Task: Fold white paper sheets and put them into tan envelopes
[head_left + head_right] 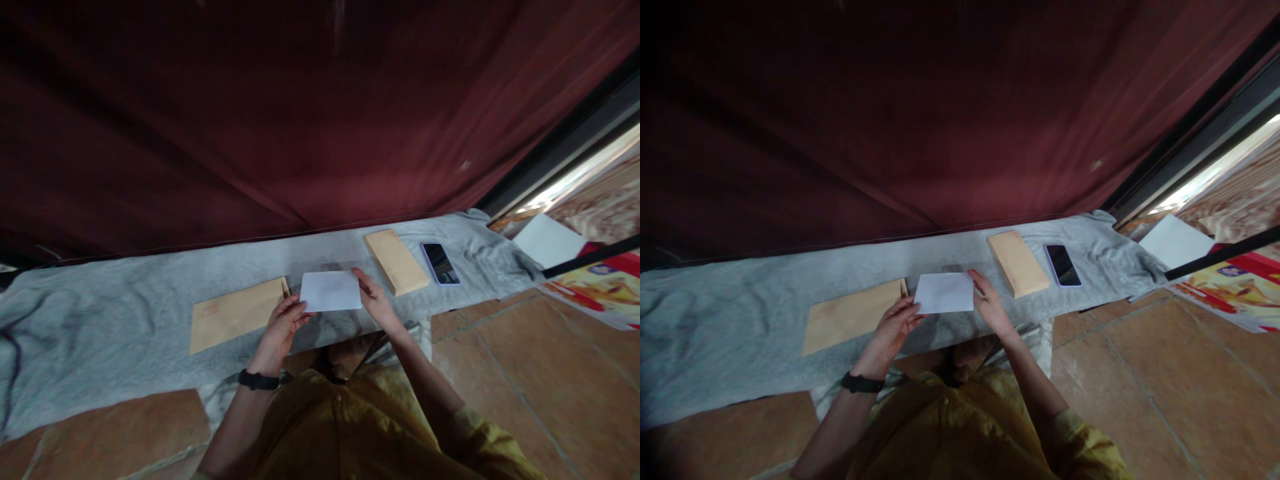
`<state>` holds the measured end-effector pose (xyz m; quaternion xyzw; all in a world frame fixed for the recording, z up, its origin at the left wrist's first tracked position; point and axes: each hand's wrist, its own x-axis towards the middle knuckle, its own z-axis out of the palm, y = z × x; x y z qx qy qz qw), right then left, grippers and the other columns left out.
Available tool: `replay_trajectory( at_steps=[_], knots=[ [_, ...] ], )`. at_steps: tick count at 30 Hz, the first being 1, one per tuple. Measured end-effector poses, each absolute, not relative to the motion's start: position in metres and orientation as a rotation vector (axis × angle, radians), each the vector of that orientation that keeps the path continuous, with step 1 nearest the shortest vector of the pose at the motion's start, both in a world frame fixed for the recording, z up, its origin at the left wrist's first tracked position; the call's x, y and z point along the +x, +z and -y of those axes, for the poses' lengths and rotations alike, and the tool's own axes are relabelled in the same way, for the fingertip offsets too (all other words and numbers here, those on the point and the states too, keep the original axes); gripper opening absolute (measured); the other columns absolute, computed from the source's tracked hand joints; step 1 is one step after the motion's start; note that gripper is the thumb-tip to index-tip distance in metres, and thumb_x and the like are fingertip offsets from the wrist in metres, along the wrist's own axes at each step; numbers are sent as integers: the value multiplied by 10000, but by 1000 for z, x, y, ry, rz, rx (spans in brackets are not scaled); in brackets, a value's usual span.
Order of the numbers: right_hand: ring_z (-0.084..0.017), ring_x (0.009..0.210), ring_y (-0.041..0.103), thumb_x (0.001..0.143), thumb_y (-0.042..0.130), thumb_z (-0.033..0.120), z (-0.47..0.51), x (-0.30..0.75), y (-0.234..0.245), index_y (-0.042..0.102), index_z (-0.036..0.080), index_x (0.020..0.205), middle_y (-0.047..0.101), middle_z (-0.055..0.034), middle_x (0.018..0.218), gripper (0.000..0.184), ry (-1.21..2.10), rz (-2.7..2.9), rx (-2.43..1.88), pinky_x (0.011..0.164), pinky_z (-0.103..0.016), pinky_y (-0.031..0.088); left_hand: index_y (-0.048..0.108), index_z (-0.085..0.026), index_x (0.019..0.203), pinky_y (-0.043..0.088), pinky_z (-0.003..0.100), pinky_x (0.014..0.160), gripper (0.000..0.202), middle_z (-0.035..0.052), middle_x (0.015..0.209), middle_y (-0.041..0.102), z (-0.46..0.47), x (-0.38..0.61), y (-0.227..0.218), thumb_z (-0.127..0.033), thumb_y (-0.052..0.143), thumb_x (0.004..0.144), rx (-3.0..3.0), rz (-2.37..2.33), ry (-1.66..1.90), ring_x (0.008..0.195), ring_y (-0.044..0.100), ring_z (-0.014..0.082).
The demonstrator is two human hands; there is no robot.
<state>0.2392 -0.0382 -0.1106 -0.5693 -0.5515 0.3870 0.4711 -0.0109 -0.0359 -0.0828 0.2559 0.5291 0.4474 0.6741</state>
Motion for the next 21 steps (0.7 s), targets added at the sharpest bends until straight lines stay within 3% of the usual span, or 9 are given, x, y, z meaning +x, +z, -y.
replay_trajectory(
  at_steps=[3,6,11,15,18,21],
  knots=[
    [-257,1083,700,907,565,533,41,234,-113,560,240,1416,716,-85,1232,588,1221,910,-1350,920,-406,586,668,-171,943,527,232,587,431,19,817,745,37,-8,-80,-296,871,584,582,-1179,1027,635,696,137],
    [-250,855,737,839,614,648,46,230,-114,684,212,1217,771,-78,984,582,1487,689,-1246,719,-372,620,667,-174,938,520,228,592,446,0,796,734,41,-5,-78,-338,866,574,647,-1173,1028,640,687,132],
    [-212,766,710,664,829,475,50,227,-123,750,220,918,769,-21,862,368,1476,752,-1264,720,-332,592,677,-180,1014,538,279,648,451,28,839,743,45,-2,-88,-433,808,665,897,-1199,966,714,690,170],
    [-201,698,681,646,801,474,45,229,-133,750,224,890,763,-7,819,353,1419,743,-1331,689,-338,571,633,-213,1237,522,387,935,587,91,1108,734,38,-21,-100,-479,762,729,1246,-1347,1008,1061,679,243],
    [-195,689,664,646,770,465,41,235,-139,745,224,850,753,-1,782,316,1339,814,-1376,687,-326,550,445,-246,1478,330,501,1167,847,142,1534,478,30,-58,-103,-447,776,725,1779,-1498,908,1429,421,316],
    [-198,696,656,664,729,474,40,240,-143,739,227,824,750,-3,772,294,1269,914,-1439,699,-328,538,234,-256,1591,146,621,1207,1087,179,1676,186,21,-101,-99,-466,806,690,2148,-1643,451,1544,148,393]
  ],
)
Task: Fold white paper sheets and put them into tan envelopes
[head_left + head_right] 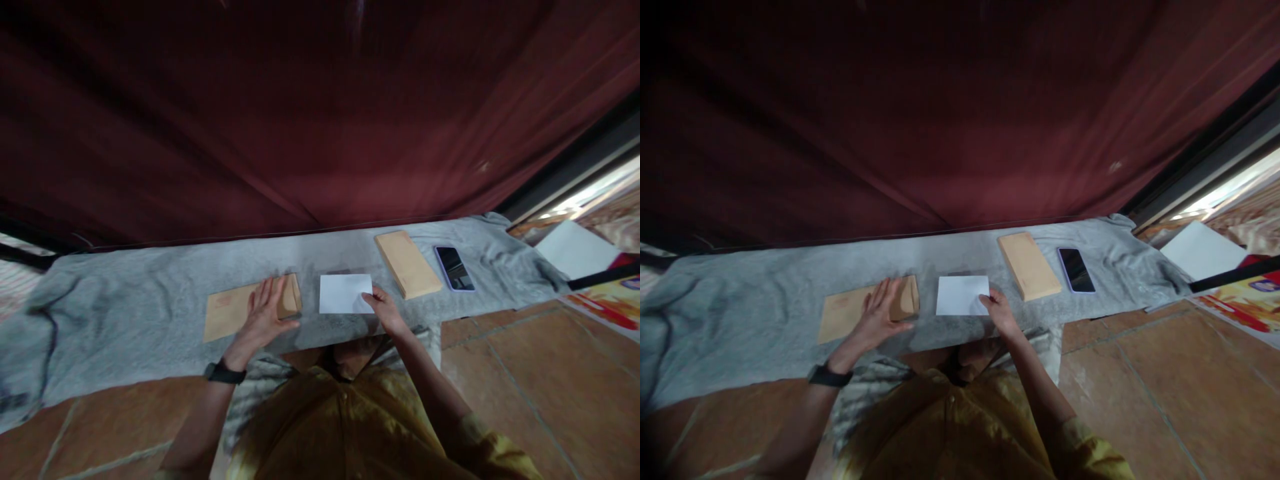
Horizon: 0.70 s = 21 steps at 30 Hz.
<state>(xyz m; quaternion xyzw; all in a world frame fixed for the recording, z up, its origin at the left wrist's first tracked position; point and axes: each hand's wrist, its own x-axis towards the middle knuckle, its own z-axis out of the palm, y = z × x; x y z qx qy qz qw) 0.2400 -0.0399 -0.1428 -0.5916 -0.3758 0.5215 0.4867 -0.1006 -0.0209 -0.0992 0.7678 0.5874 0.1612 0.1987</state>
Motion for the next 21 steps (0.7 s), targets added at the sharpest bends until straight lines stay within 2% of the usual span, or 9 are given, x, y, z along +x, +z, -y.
replay_trajectory(
  at_steps=[4,7,9,14,21],
  knots=[
    [-202,724,654,684,681,474,41,242,-147,736,236,830,750,-8,797,284,1207,981,-1473,711,-327,538,108,-270,1615,84,675,1184,1205,201,1689,83,6,-140,-89,-510,795,654,2262,-1691,-92,1546,88,425],
    [-201,719,649,696,651,465,42,242,-149,723,246,824,740,-3,784,264,1195,1011,-1500,695,-322,538,86,-251,1617,98,663,1180,1215,225,1679,109,-3,-152,-83,-530,766,649,2267,-1637,-275,1546,98,420],
    [-202,727,652,707,636,454,42,242,-150,719,250,849,741,-4,800,262,1192,1024,-1507,708,-328,542,85,-249,1615,127,622,1187,1209,223,1659,187,-7,-155,-81,-534,751,648,2300,-1593,-281,1537,156,400],
    [-213,775,664,725,626,437,41,242,-151,722,246,875,744,-22,850,262,1129,1080,-1524,750,-342,546,88,-273,1613,233,492,1160,1185,158,1553,385,-10,-155,-78,-529,734,653,2390,-1538,-190,1439,351,353],
    [-204,753,645,801,544,465,41,242,-155,694,241,871,718,-17,807,279,1020,1219,-1570,720,-324,541,138,-288,1609,284,489,1104,1199,156,1526,387,-14,-152,-71,-545,755,613,2365,-1553,-259,1373,389,392]
  ],
)
